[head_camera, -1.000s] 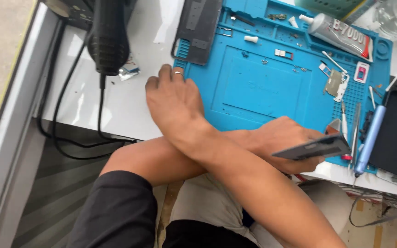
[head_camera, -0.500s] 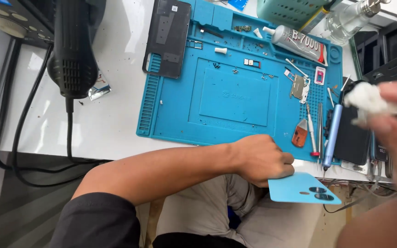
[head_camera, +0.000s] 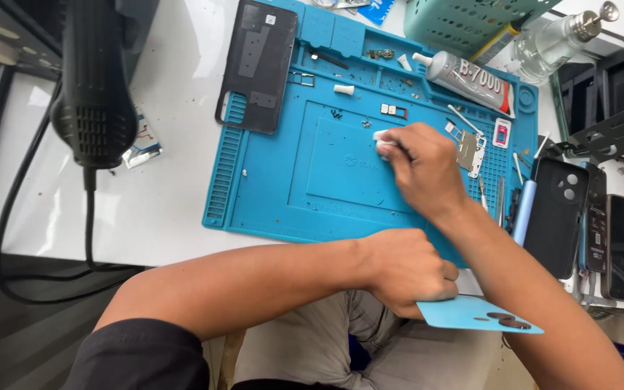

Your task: Fitting small components into a phone back cover and cleaning the surface

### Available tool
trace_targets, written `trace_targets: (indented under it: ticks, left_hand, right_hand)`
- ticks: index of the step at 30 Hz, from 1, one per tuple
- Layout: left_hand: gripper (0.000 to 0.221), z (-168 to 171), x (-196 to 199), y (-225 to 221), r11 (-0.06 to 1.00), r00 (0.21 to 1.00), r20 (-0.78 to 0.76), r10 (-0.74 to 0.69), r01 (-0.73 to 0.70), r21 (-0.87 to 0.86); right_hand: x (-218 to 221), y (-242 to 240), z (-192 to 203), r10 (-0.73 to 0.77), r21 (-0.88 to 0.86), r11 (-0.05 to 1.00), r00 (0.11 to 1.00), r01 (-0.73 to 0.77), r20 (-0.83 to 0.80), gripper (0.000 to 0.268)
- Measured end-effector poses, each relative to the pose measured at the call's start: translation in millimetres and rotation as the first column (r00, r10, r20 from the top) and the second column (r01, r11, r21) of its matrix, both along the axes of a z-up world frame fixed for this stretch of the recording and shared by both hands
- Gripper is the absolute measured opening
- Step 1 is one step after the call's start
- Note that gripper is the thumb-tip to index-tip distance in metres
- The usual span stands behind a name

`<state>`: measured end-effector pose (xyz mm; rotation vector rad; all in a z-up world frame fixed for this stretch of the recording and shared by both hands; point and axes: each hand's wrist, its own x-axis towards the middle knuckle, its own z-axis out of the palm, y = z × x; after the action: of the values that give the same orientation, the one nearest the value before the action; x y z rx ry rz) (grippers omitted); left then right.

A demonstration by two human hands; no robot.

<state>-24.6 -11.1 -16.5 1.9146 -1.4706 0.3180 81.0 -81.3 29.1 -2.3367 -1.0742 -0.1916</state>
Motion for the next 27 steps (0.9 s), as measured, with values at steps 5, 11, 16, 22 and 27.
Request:
trace_targets:
  ticks: [5, 11, 16, 22, 27]
  left_hand:
    - [0.027, -2.3, -0.2, -1.3, 1.0, 0.999, -0.024, -0.023, 0.023, -0.004]
    - [0.023, -1.9, -1.0, 2.0, 0.997, 0.998, -0.001, -0.064, 0.064, -0.035]
    - [0.018, -3.8, -2.0, 4.4, 0.999, 1.0, 0.014, -0.022, 0.022, -0.039]
    - [0.023, 3.8, -2.5, 12.2, 0.993, 0.999, 0.034, 0.026, -0.022, -0.119]
    - [0.017, 0.2, -4.1, 9.6, 0.999, 0.995, 0.097, 0.015, -0.011, -0.049]
  right_hand:
    - [-2.4, 36.2, -8.1, 0.12, -0.016, 0.993, 0.988, -0.119, 0.094, 0.011]
    - [11.8, 69.5, -17.8, 0.217, -0.125, 0.974, 0.94, -0.19, 0.262, 0.006]
    - [7.5, 56.2, -10.6, 0.163, -0.286, 0.954, 0.959, -0.092, 0.234, 0.014]
    - [2.2, -29.6, 1.6, 0.037, -0.246, 0.969, 0.979, 0.014, 0.2, 0.01]
    - [-3.8, -73.9, 2.9, -0.023, -0.299, 0.952, 0.987, 0.069, 0.156, 0.012]
